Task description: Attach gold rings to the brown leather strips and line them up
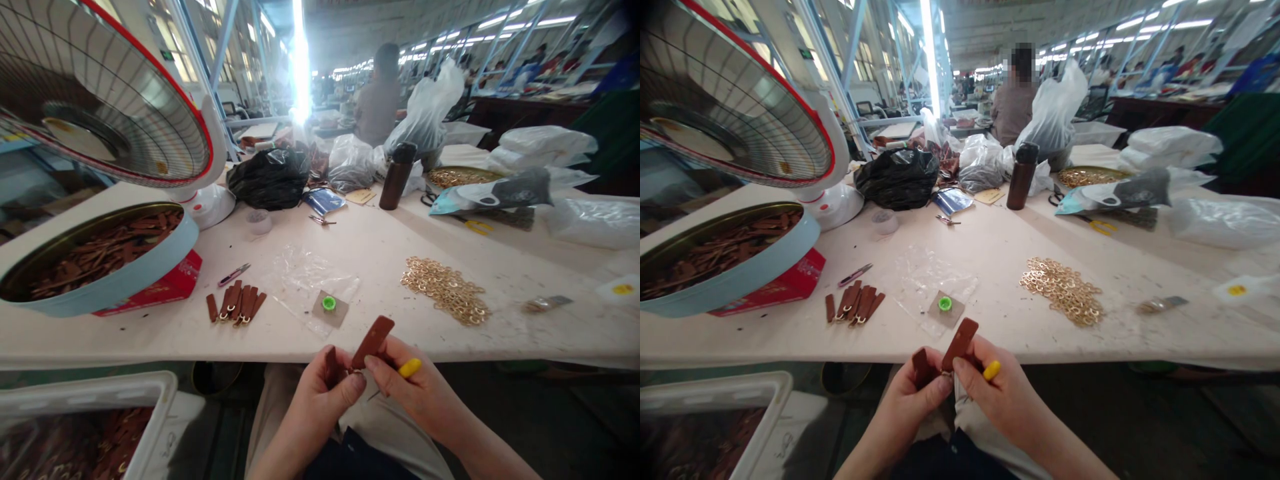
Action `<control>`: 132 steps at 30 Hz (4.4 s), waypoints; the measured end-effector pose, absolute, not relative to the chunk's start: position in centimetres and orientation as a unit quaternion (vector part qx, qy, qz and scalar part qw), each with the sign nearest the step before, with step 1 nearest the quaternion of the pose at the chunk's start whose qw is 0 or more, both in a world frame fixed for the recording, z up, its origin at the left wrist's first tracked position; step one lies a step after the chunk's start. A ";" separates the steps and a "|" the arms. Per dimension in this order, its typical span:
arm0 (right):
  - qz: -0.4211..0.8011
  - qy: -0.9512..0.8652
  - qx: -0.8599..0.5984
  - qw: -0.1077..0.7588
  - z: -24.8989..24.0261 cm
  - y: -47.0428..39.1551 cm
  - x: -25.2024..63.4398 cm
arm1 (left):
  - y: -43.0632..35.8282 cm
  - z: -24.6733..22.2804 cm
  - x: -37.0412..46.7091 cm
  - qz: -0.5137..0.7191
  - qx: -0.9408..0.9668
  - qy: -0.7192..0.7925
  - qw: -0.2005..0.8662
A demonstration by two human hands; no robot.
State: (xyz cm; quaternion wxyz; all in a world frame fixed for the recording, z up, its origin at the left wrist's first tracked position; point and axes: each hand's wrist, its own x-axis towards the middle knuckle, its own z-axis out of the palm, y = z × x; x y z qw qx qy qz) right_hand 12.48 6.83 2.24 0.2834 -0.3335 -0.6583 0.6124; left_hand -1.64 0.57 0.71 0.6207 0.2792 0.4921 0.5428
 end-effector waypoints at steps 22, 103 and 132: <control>0.608 -0.681 -0.351 0.211 2.4 6.8 10.8 | 0.2 2.0 -2.5 0.490 0.407 0.571 0.518; 0.095 -0.928 -0.310 0.186 -5.3 13.9 13.3 | 1.2 -1.5 -5.5 0.662 0.096 0.534 0.518; 0.034 -0.970 -0.203 0.128 -8.2 15.2 13.1 | 0.9 -3.7 -6.5 0.671 0.068 0.546 0.497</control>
